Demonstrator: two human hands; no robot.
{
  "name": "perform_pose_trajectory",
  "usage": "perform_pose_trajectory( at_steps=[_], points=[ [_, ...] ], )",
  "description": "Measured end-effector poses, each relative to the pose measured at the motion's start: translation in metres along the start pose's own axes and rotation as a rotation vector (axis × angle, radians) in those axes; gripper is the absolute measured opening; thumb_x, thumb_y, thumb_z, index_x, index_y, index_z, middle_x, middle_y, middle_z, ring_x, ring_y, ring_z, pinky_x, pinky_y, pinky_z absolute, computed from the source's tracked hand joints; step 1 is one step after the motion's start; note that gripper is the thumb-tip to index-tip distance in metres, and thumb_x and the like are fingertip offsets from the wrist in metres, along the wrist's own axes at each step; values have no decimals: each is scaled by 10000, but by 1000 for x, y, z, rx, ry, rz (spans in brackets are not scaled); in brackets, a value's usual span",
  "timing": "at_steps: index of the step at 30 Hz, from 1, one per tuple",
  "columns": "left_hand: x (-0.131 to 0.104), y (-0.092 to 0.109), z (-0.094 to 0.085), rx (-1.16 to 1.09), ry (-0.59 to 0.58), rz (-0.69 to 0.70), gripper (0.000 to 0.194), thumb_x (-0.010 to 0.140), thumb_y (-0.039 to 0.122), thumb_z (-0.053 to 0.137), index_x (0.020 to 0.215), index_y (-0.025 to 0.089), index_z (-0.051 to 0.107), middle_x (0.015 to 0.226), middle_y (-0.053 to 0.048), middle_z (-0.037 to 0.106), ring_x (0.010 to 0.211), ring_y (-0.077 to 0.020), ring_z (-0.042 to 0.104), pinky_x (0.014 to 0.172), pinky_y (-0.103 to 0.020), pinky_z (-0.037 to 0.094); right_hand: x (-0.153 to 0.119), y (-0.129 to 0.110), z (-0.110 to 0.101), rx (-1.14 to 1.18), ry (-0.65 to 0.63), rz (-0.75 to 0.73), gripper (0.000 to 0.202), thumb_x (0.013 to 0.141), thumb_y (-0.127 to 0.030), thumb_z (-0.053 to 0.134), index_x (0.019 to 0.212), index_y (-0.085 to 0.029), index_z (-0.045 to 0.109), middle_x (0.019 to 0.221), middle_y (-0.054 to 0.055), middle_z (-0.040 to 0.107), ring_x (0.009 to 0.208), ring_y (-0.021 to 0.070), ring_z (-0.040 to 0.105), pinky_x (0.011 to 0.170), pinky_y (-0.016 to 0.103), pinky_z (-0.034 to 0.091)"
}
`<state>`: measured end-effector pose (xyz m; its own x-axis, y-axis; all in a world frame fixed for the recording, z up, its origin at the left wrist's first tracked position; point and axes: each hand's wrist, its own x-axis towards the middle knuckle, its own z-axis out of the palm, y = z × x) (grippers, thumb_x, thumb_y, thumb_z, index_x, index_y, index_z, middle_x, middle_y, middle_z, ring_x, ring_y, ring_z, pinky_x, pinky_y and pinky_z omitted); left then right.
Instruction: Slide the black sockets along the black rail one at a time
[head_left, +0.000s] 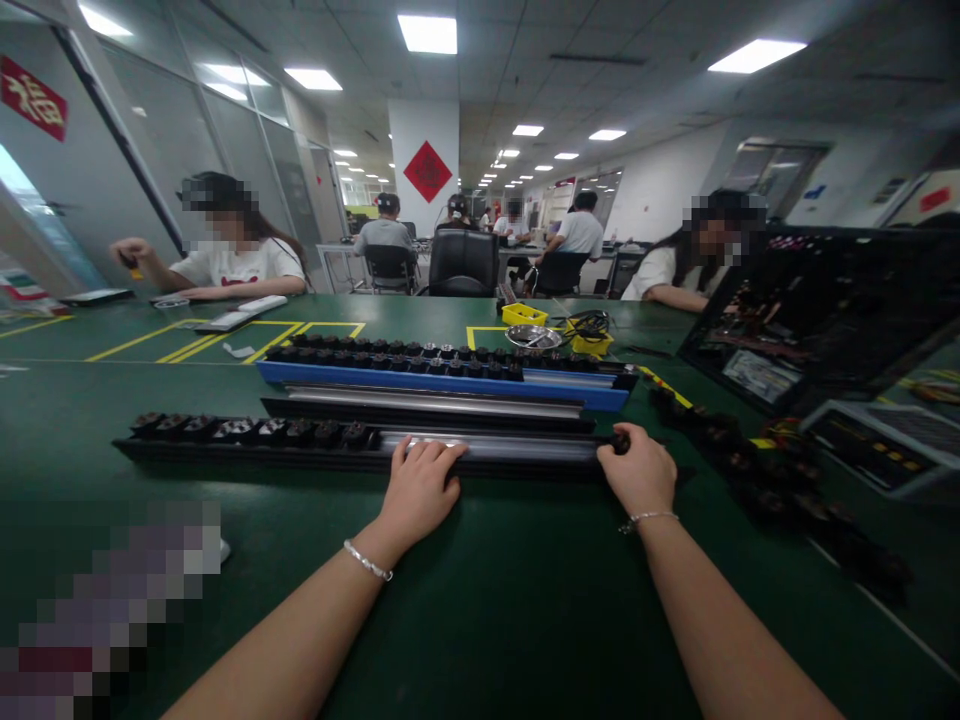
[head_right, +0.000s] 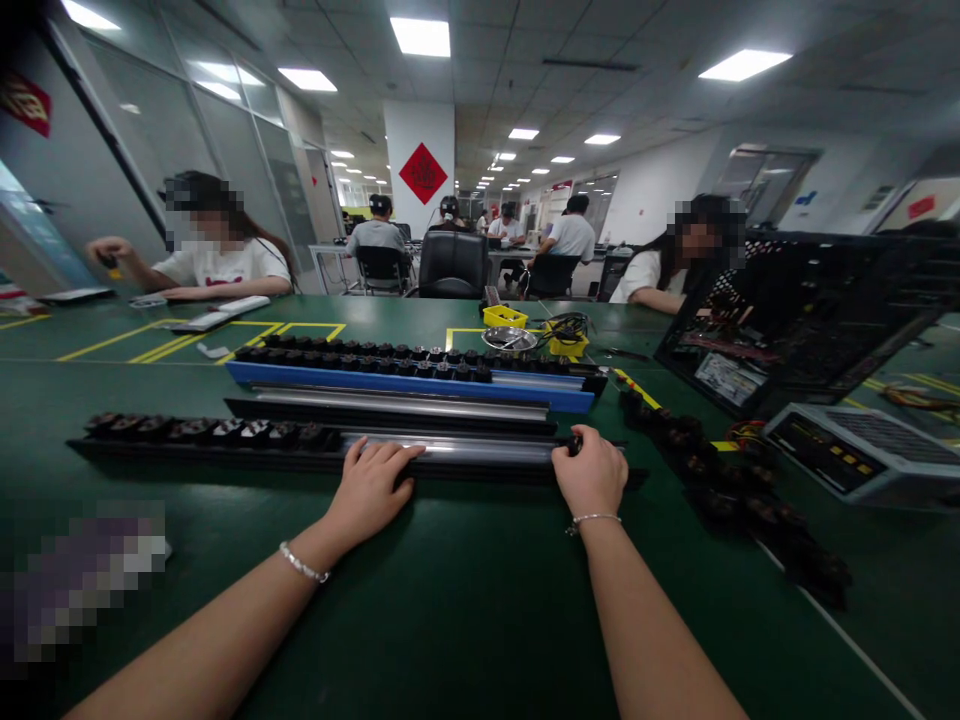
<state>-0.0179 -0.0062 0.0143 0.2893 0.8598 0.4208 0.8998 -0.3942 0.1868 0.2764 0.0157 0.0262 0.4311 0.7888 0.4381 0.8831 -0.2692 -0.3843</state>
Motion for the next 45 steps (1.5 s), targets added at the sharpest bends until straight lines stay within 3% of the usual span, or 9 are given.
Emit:
perform_pose_trajectory(
  at_steps=[25,38,45],
  points=[
    [0,0,1,-13,11,3,421,780,216,510,1187,320,526,1049,-8,634,1043,-211,526,1073,-486,188,9,18,-5,-5,21,123,400,719,-268,500,1092,-170,604,1023,104,650,949,262,577,849,379,425],
    [0,0,0,-21,-3,-5,412,784,223,506,1185,313,530,1059,-13,635,1049,-211,531,1070,-488,199,10,21,-9,16,-31,144,419,735,-267,485,1134,-176,576,1072,100,625,961,246,565,826,368,435],
    [1,0,0,-26,-2,-2,411,782,223,507,1182,314,533,1056,-13,636,1051,-217,527,1070,-496,201,12,27,-4,0,26,127,411,725,-284,483,1106,-177,593,1041,97,638,900,246,576,831,380,415]
  ],
)
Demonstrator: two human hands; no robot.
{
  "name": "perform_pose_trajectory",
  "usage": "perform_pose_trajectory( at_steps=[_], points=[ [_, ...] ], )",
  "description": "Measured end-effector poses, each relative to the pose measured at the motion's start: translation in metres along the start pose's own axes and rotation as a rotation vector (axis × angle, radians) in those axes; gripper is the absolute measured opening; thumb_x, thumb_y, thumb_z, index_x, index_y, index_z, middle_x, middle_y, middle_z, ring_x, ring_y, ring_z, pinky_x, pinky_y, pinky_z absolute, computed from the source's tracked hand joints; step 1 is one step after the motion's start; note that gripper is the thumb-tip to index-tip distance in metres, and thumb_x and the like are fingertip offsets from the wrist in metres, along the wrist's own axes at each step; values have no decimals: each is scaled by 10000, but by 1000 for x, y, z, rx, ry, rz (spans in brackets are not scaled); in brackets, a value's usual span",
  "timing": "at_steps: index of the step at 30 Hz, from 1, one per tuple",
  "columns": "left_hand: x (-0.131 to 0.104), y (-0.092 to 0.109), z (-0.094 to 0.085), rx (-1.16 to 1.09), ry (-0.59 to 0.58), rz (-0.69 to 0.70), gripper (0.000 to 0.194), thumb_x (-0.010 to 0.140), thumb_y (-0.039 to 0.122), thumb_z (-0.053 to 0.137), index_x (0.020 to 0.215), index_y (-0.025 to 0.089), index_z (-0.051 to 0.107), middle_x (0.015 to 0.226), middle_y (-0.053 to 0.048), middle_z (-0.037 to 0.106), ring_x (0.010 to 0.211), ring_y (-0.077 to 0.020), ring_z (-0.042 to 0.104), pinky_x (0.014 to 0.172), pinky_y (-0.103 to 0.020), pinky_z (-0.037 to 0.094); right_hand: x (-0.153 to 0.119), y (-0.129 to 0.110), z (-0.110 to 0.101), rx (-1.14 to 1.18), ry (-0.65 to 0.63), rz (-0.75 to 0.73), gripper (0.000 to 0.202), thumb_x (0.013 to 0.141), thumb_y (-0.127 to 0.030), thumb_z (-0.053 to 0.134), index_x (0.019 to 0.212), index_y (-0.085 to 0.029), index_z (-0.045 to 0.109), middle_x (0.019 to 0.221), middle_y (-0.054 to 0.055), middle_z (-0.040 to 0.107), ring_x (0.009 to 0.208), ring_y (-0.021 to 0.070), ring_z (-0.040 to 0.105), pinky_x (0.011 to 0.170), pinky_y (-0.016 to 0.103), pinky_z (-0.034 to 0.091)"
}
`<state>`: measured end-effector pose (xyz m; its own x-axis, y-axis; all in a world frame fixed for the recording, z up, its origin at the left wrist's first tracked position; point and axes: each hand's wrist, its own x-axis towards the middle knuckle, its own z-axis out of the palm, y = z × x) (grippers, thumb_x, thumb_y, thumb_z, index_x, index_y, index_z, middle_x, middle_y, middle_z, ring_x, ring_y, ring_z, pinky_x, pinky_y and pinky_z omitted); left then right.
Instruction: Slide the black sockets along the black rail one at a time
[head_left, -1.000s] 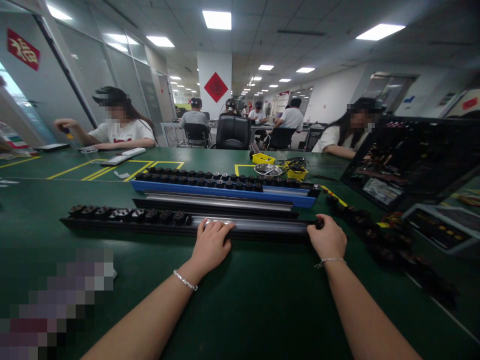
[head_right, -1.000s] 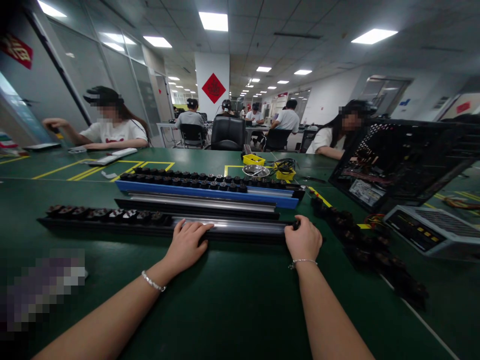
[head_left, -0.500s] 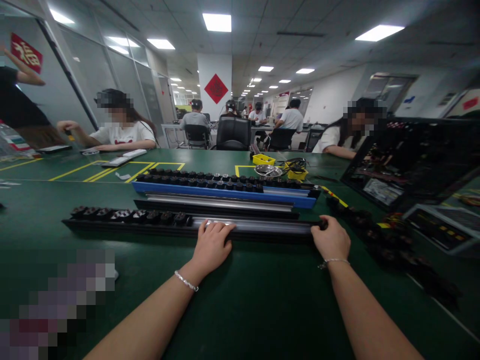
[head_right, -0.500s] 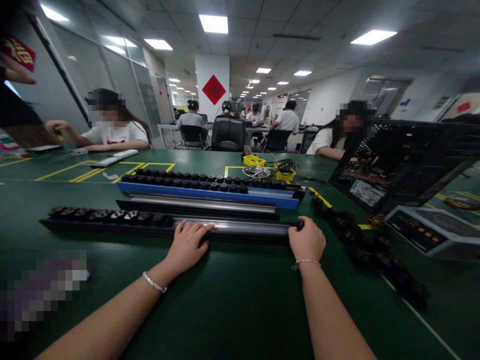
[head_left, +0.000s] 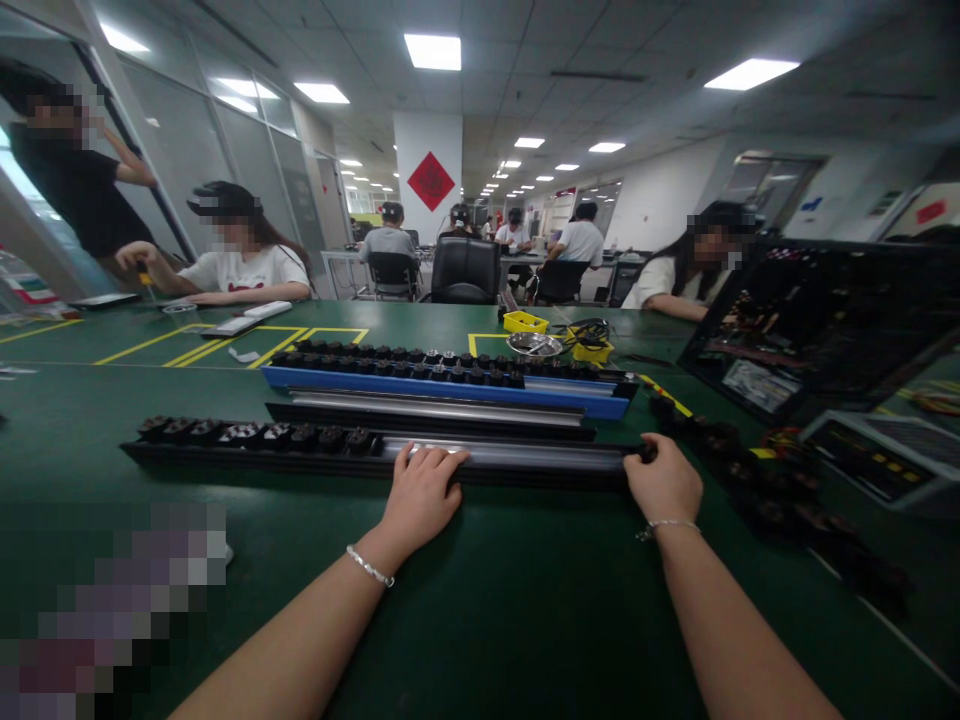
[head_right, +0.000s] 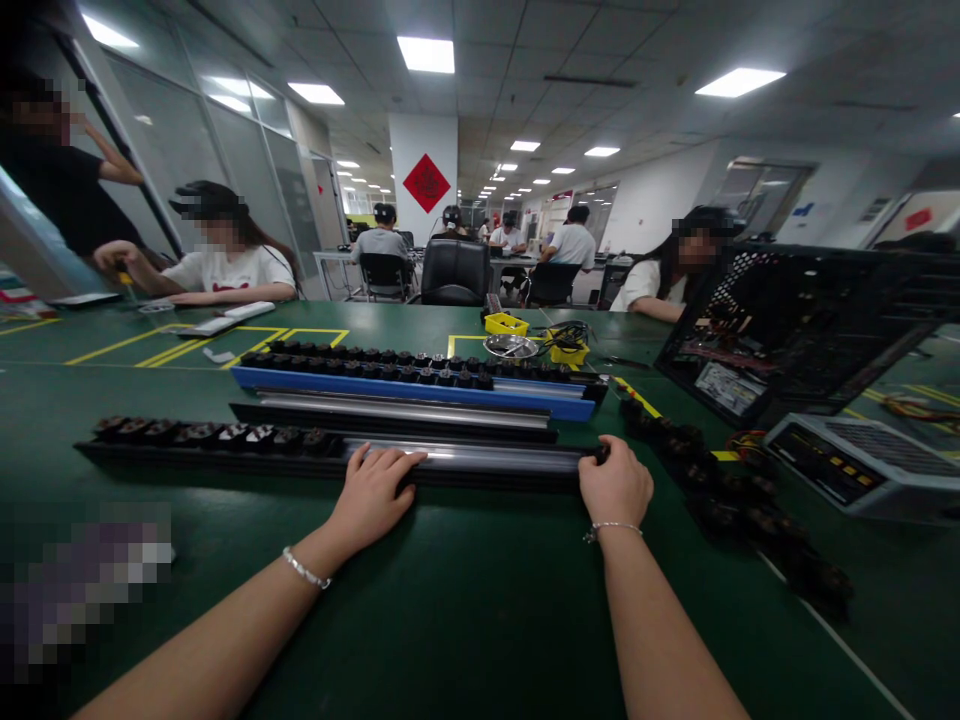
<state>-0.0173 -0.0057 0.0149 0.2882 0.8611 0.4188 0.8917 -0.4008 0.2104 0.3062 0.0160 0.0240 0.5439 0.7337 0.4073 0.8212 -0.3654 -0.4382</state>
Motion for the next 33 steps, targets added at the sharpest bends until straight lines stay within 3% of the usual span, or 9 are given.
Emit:
perform_pose_trajectory(
  at_steps=[12,24,33],
  points=[
    [0,-1,0,-2,-6,1,417,784,221,505,1191,308,528,1070,-11,633,1054,-216,520,1076,-485,189,1,3,-1,-15,37,37,393,716,-277,473,1078,-190,598,1027,98,638,931,258,566,888,430,373],
    [0,-1,1,-3,-4,8,425,782,218,509,1195,314,528,1064,-13,632,1057,-214,523,1077,-478,193,5,11,0,56,34,49,413,712,-282,485,1095,-174,595,1044,110,623,917,254,555,779,368,426],
    [0,-1,0,-6,-5,8,414,786,224,503,1190,309,533,1070,-15,632,1060,-216,520,1066,-475,209,10,19,3,129,88,71,401,689,-264,504,1059,-149,605,1005,119,616,899,250,547,825,376,429]
  ],
)
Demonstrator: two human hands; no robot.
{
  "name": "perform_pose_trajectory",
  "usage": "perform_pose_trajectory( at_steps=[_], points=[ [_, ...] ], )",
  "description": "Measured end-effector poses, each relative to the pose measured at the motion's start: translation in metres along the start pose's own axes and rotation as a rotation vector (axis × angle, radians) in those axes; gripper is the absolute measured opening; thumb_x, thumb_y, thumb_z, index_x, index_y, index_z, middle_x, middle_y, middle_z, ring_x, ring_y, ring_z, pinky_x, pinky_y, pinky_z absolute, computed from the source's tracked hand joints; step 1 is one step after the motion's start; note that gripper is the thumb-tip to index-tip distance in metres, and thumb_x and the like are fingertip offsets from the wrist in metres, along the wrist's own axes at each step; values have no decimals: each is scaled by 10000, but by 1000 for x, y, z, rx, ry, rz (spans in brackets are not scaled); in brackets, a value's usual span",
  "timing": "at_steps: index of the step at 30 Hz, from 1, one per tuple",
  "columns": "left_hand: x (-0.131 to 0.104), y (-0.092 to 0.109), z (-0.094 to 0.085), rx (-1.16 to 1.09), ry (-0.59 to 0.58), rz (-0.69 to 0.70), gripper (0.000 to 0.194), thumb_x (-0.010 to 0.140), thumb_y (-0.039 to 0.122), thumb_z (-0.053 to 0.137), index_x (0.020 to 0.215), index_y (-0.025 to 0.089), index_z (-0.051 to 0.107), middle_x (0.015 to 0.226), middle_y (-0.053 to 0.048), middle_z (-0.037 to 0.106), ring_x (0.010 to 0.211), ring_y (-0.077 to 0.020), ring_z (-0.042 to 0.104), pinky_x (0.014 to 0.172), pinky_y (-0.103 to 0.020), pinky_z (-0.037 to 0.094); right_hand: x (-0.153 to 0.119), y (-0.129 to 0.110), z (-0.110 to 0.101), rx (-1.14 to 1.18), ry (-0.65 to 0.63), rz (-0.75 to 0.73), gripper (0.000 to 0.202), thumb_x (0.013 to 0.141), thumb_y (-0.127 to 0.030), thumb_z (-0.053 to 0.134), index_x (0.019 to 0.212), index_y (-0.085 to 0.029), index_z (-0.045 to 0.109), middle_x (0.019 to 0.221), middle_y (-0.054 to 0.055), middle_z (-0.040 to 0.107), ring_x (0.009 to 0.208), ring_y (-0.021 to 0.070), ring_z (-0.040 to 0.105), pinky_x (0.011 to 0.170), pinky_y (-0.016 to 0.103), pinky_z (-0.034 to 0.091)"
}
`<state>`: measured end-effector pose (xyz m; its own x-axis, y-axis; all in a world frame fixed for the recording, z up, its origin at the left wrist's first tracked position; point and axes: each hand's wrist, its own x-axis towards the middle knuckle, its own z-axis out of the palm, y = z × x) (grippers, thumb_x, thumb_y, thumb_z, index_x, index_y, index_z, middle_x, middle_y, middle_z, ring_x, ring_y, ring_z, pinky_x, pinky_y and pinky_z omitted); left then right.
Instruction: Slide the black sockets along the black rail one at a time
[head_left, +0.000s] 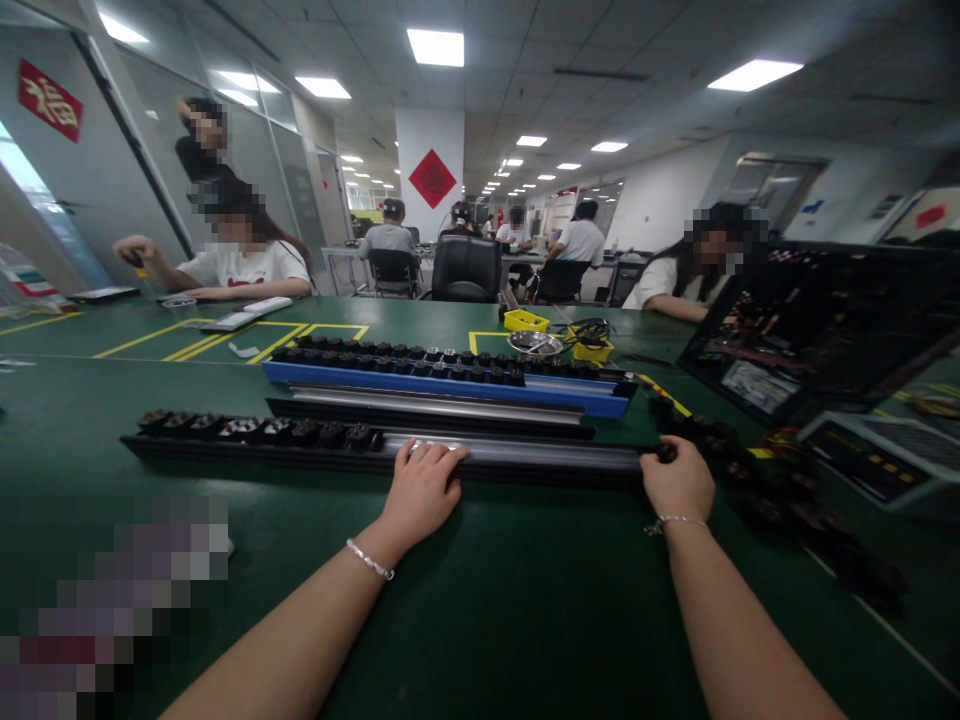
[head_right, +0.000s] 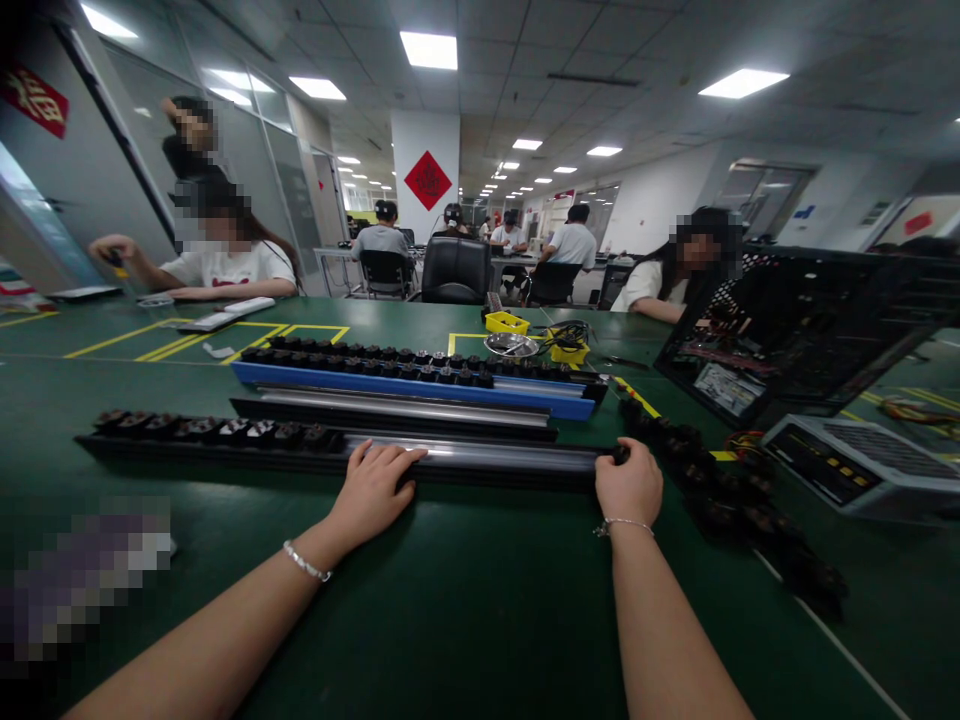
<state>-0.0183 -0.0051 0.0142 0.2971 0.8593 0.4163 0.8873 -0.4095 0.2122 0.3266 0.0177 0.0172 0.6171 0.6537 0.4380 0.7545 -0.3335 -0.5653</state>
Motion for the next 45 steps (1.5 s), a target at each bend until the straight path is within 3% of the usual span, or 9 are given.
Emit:
perform_pose_trajectory(
  at_steps=[45],
  points=[
    [0,-2,1,21,7,3,407,788,234,498,1183,319,541,1064,-8,636,1063,-215,530,1066,-465,222,14,18,-7,67,109,141,396,650,-248,530,1019,-148,635,932,113,629,852,257,561,837,392,430]
  ],
)
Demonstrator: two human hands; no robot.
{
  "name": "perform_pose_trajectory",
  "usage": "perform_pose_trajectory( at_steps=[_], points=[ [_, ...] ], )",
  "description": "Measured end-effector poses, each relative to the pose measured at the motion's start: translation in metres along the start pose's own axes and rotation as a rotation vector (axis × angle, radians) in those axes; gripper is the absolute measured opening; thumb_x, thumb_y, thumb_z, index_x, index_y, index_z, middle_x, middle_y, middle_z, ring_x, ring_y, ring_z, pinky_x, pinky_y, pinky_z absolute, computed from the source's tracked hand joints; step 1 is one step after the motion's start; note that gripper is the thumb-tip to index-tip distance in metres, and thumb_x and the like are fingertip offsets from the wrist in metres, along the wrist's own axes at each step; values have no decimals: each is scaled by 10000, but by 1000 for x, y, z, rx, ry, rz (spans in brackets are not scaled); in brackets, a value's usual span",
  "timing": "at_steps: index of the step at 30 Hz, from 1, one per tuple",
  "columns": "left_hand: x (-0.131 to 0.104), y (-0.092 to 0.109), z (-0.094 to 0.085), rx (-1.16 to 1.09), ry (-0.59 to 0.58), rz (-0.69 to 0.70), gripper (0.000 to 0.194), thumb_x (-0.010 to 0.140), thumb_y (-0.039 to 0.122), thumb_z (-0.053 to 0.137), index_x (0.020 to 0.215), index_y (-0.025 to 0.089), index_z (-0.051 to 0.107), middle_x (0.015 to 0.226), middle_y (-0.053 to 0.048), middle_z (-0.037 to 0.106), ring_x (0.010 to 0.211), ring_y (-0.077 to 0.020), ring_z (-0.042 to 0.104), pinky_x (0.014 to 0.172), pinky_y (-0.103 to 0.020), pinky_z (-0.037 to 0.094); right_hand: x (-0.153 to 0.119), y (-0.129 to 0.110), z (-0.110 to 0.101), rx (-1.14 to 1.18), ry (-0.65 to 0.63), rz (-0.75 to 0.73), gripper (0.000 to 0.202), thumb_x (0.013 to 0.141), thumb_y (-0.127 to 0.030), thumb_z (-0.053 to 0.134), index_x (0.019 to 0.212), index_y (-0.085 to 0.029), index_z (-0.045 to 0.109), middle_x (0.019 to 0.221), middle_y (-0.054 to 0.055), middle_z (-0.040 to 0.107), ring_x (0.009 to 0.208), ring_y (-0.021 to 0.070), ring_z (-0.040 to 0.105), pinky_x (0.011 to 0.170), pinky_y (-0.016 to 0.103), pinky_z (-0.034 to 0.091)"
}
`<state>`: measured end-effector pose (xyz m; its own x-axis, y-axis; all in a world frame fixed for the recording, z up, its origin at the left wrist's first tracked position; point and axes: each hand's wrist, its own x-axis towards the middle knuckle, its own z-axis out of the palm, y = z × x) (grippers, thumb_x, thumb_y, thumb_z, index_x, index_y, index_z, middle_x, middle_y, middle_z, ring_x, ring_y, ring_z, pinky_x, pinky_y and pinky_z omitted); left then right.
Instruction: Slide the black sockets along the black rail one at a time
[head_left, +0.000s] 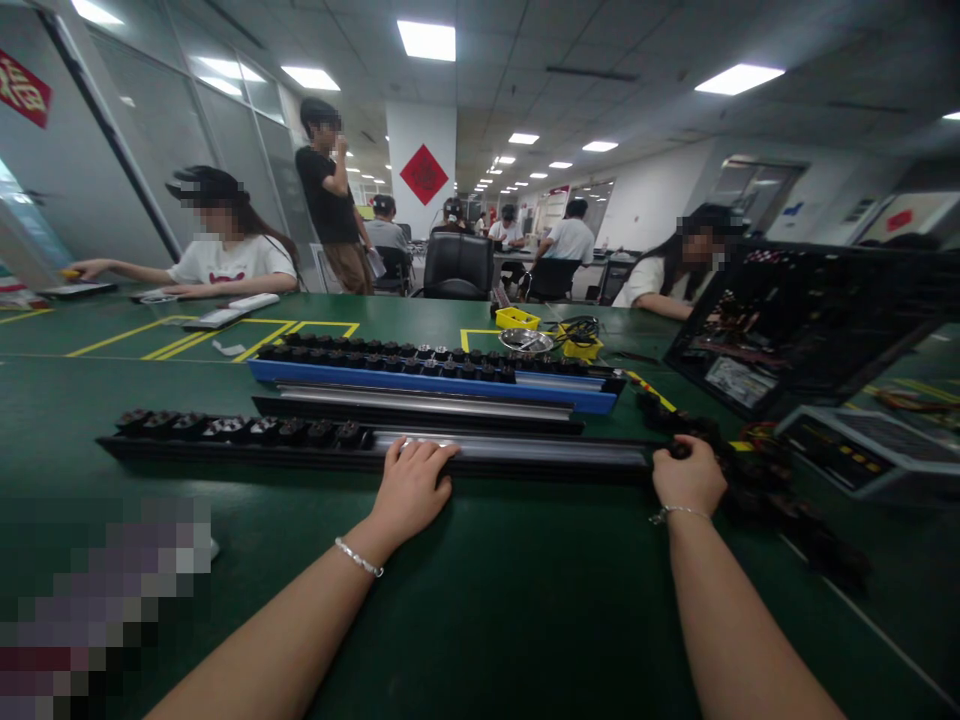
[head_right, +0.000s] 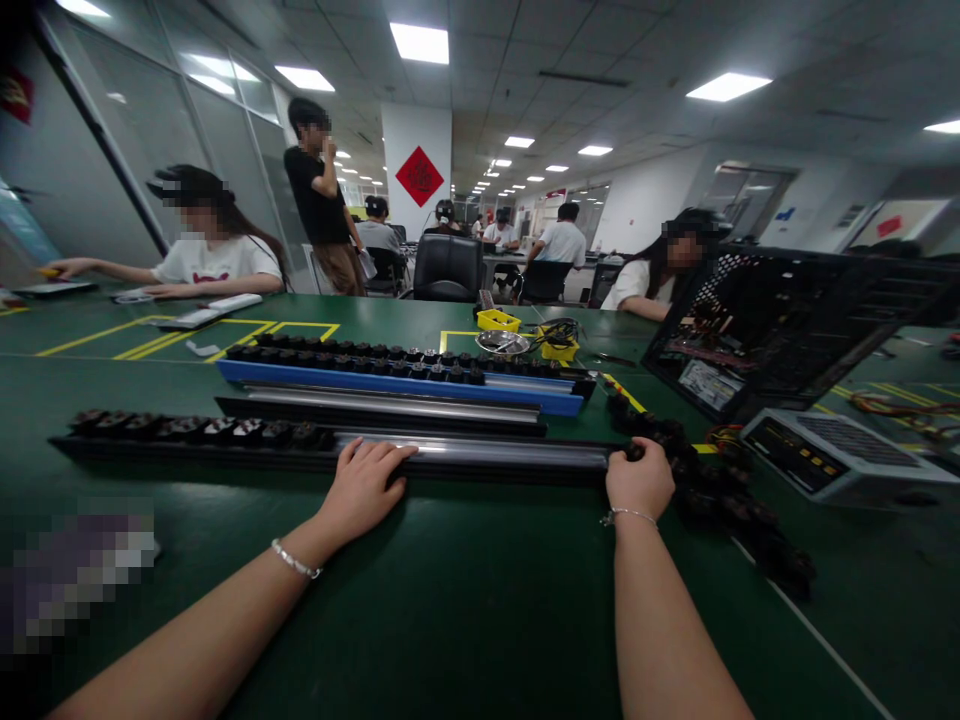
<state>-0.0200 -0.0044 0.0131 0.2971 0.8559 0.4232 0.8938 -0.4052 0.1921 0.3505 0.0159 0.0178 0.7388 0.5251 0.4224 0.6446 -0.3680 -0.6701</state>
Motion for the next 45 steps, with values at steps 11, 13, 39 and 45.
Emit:
perform_pose_trajectory(
  at_steps=[11,13,39,45],
  points=[
    [1,0,1,-14,-4,-3,406,782,228,503,1177,316,540,1058,-4,637,1056,-210,531,1065,-468,215,26,33,1,6,-93,74,398,623,-294,562,999,-195,645,916,85,637,826,248,569,816,396,435],
    [1,1,0,-18,1,-3,409,780,226,506,1178,316,540,1055,-3,637,1053,-209,532,1064,-469,218,31,41,2,68,-136,47,408,633,-312,560,1019,-210,646,941,71,644,841,232,575,817,378,436],
    [1,3,2,-37,33,-18,354,817,254,486,1160,305,561,1078,-22,637,1064,-208,531,1063,-482,233,36,39,-10,-151,133,-452,429,813,-258,334,1055,-109,656,1093,143,633,1059,249,539,959,408,372],
    [6,-2,-10,48,222,-93,310,866,331,442,1130,279,595,1216,-62,578,1246,-250,411,1107,-526,143,-19,-27,-2,-106,-30,-742,432,833,-282,346,1157,-157,604,1269,98,554,1226,237,419,1022,415,295]
  ],
)
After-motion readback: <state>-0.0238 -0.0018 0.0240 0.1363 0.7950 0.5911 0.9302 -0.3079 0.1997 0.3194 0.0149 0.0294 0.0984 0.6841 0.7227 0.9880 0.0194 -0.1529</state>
